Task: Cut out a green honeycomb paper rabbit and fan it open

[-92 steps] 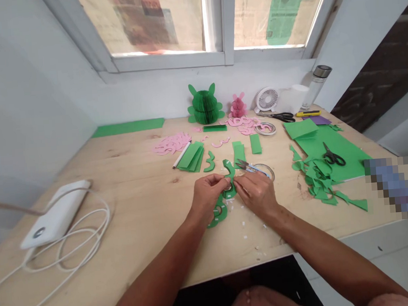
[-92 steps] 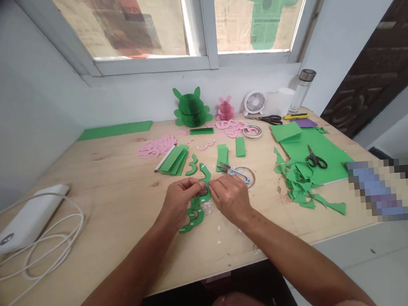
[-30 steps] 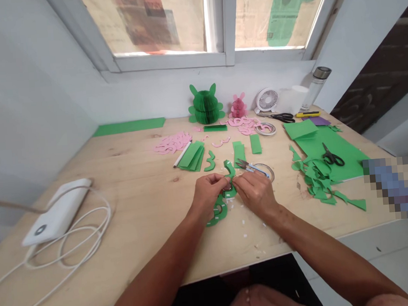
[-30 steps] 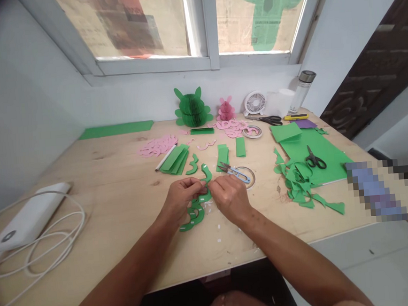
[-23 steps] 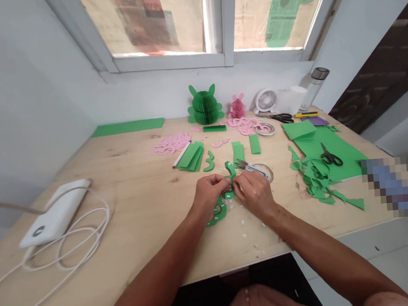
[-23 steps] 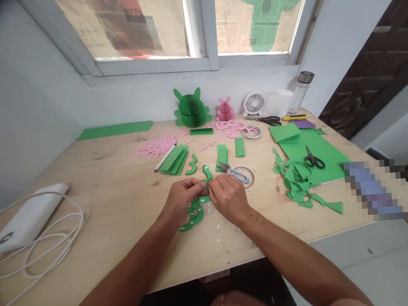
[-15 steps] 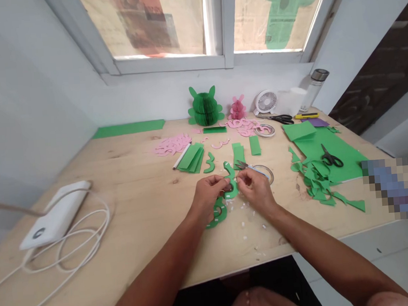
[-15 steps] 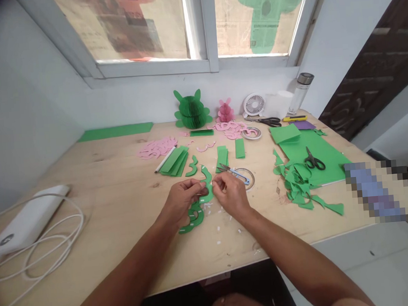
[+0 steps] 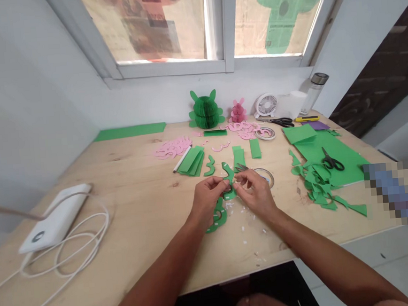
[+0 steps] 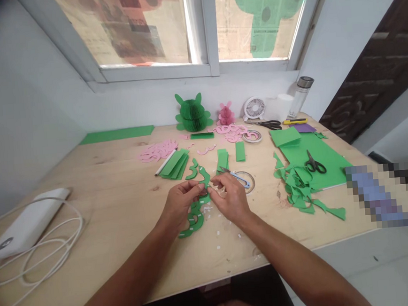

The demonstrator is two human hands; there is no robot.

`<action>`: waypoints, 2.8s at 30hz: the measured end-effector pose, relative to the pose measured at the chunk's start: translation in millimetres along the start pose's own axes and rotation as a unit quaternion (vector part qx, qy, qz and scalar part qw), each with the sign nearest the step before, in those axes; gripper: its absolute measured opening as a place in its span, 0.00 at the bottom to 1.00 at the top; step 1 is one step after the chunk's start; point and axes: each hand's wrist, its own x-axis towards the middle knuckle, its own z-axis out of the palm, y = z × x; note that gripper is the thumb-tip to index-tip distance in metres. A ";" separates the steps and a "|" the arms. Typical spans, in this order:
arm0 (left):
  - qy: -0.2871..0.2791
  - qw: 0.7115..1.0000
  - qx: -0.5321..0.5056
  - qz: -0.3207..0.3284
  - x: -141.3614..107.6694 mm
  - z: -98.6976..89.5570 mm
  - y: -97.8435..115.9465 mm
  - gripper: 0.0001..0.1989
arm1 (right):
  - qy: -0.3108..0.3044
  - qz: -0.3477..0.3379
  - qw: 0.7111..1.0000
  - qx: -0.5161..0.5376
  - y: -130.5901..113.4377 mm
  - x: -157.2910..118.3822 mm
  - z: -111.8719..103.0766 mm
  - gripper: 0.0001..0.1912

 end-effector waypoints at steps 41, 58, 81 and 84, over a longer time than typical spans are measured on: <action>-0.073 0.997 -0.029 0.002 -1.0 0.3 -1.9 0.10 | -0.045 0.237 0.925 0.294 4.5 6.1 -1.5 0.10; -0.022 0.997 -0.078 -0.001 -1.7 3.1 2.8 0.13 | -0.083 0.249 0.901 0.344 5.5 2.8 2.3 0.15; -0.083 0.996 0.007 0.036 1.2 -3.6 0.7 0.09 | -0.042 0.250 0.914 0.318 -1.4 8.5 -6.8 0.10; -0.110 0.993 -0.005 0.042 -1.3 -2.9 5.4 0.09 | -0.046 0.263 0.894 0.358 -0.9 8.7 -8.2 0.10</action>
